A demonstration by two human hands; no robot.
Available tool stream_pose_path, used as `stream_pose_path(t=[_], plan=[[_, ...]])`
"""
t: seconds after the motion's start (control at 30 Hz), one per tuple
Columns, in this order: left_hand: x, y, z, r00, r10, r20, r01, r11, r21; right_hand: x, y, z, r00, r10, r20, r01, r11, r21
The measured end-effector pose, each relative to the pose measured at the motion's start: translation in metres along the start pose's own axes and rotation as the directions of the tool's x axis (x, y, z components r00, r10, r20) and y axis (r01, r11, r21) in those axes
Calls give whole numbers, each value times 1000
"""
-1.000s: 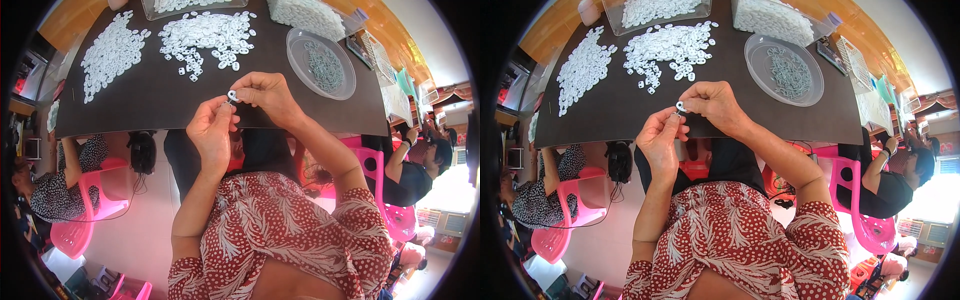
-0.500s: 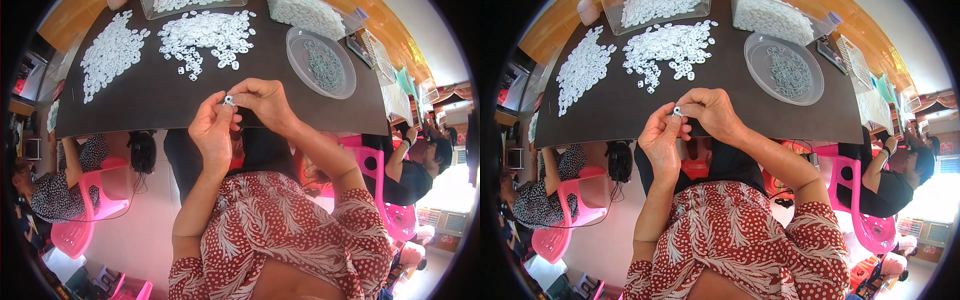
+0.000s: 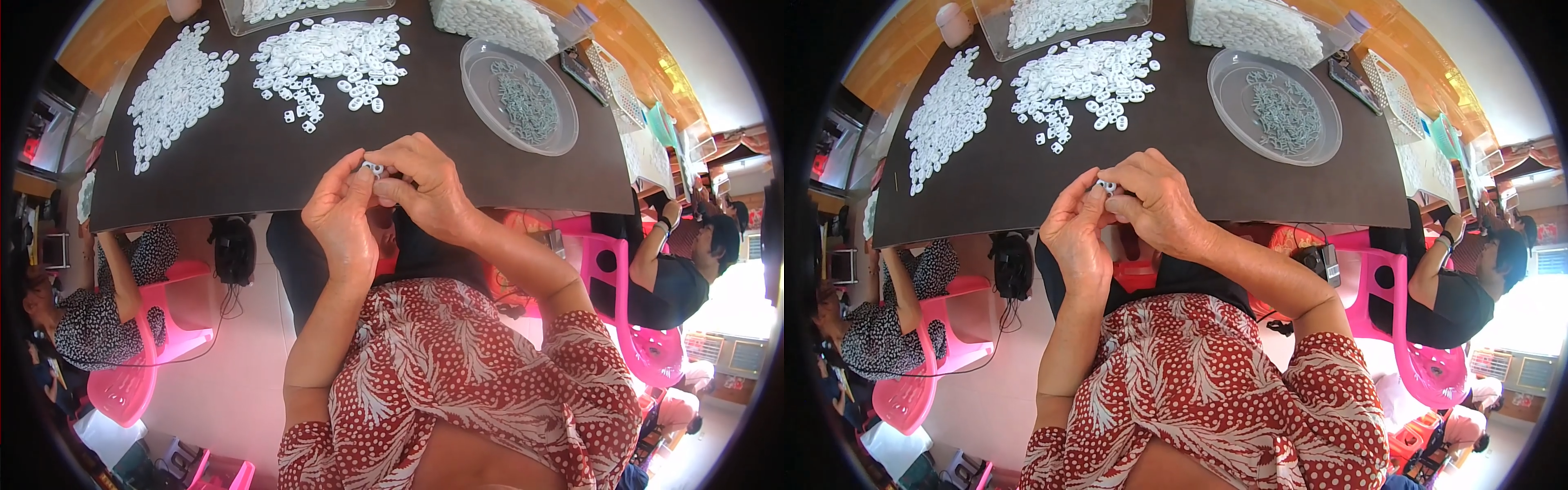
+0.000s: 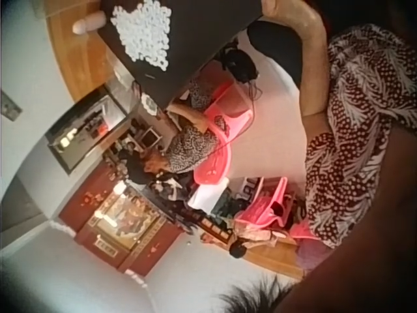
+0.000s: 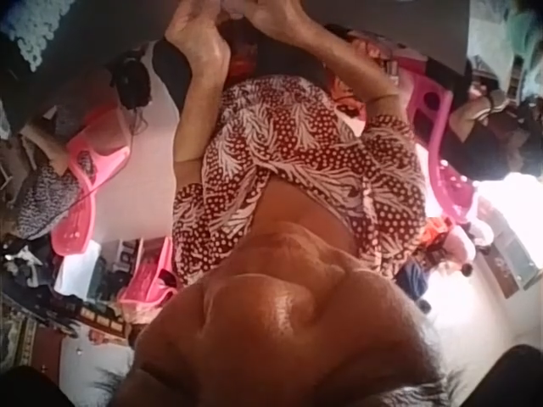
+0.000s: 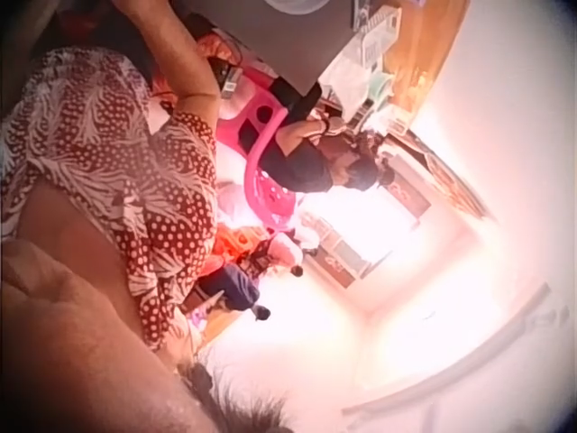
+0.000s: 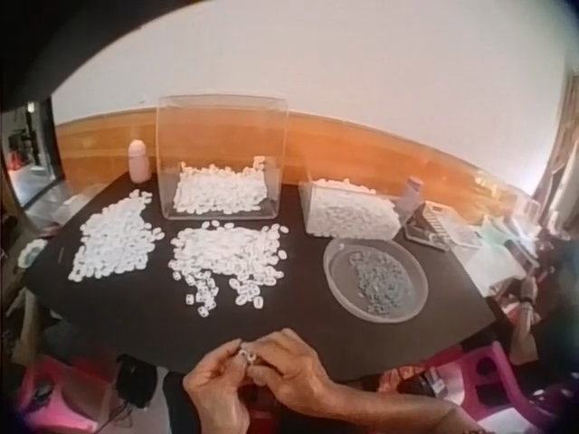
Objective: Assembling small white plastic components by fitting them together at a workshop table.
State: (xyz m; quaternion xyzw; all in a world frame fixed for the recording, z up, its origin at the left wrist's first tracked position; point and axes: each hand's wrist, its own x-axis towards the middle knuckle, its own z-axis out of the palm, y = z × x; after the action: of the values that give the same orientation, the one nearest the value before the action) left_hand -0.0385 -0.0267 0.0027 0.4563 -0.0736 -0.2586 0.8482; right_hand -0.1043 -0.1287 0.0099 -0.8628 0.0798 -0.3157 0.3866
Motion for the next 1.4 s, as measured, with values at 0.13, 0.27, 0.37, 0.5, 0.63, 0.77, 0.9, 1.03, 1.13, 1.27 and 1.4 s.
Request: stream_pose_path(t=[0.13,0.27,0.37,0.5,0.63,0.77,0.9,1.03,1.13,1.27,1.4], plan=[[-3,3,3,999,-20,-40,19,999,-26,-3,-5,3,997,-57,-60,52,996,-79],[-6,4,0,1000,-9,-20,9,1000,-28,-5,-7,4,992,-80,-93,71,993,-93],[-9,6,1,1000,-14,-10,14,998,-54,-5,-8,3,991,-87,-102,81,995,-59],[-13,4,3,999,32,-24,-32,999,-26,-8,-10,3,990,-76,-118,75,997,-16],[-16,6,4,999,22,-32,-24,999,-48,-9,-10,6,970,-182,-162,161,977,-137],[-17,7,2,999,8,-32,-9,999,-45,-9,-9,7,951,-244,-189,210,960,-186],[-15,2,-4,999,24,35,-23,1000,-9,-13,-8,4,970,-175,-172,152,979,-136],[-11,1,-12,986,75,148,-78,997,10,-14,-9,5,979,-118,-164,108,992,-65],[-10,5,-15,980,64,186,-73,997,37,-14,-9,5,977,-131,-166,123,991,-60],[-8,3,-20,970,75,230,-91,994,60,-14,-9,6,982,-118,-149,111,992,-56],[-7,-2,-23,963,131,235,-142,989,29,-15,-11,5,983,-124,-132,118,992,-52]])
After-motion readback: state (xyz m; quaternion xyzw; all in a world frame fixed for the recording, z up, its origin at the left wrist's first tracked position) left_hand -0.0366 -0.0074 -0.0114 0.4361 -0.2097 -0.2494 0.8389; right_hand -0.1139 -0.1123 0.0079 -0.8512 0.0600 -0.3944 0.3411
